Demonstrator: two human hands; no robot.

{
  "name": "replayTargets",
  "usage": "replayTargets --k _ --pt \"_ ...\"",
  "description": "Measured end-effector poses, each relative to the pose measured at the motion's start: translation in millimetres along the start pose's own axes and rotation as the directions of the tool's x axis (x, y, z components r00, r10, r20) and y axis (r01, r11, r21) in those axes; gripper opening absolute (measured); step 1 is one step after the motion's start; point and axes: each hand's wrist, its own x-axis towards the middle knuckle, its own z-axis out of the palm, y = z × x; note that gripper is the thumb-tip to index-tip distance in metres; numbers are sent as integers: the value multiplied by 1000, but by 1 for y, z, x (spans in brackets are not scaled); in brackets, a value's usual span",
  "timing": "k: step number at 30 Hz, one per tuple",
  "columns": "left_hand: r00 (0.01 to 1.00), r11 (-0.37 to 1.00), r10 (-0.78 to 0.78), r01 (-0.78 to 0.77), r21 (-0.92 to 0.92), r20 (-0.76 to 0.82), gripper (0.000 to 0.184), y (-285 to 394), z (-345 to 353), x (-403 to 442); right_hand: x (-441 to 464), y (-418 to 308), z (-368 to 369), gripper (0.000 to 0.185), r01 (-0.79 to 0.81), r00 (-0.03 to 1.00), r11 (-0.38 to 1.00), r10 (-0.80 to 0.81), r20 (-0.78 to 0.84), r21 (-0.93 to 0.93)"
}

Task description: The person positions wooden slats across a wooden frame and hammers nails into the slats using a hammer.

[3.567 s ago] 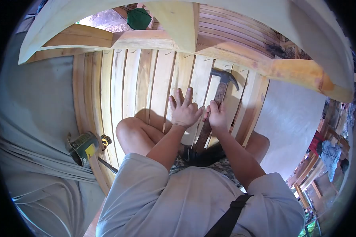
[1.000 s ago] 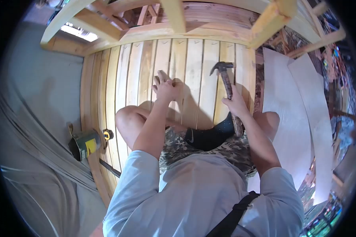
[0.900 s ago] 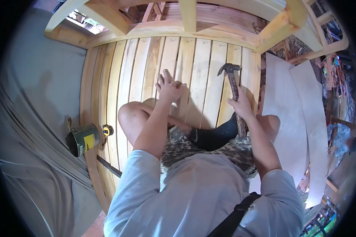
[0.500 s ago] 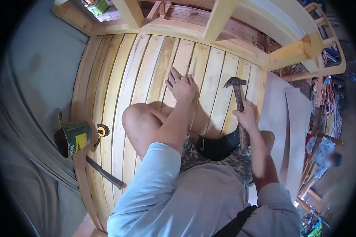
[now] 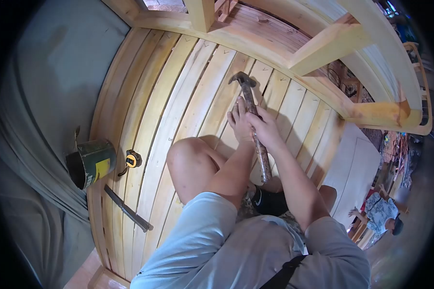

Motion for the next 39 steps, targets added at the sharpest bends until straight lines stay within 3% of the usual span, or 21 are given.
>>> replayTargets --k 4,6,19,28,34,37,39 --pt "1000 996 6 -8 94 27 55 -8 14 1 11 -5 10 25 -94 995 995 93 28 34" --pt "998 984 50 -42 173 -40 55 -15 29 3 12 -9 12 24 -83 996 995 81 43 51" --pt "998 989 52 -49 138 -22 54 -16 25 1 13 -14 20 19 -44 998 988 35 58 150" --pt "999 996 39 -36 80 -26 52 -8 17 0 9 -32 29 15 -112 993 982 103 65 153" --pt "999 998 33 -31 49 -27 52 -6 9 1 16 -24 37 17 -103 994 974 109 -20 201" --pt "999 1000 31 -31 5 -27 51 -4 4 -4 10 -24 31 16 -35 999 987 31 29 158" --pt "999 998 33 -35 -53 -33 51 -1 -3 -5 -2 -23 18 14 23 984 988 -50 172 152"
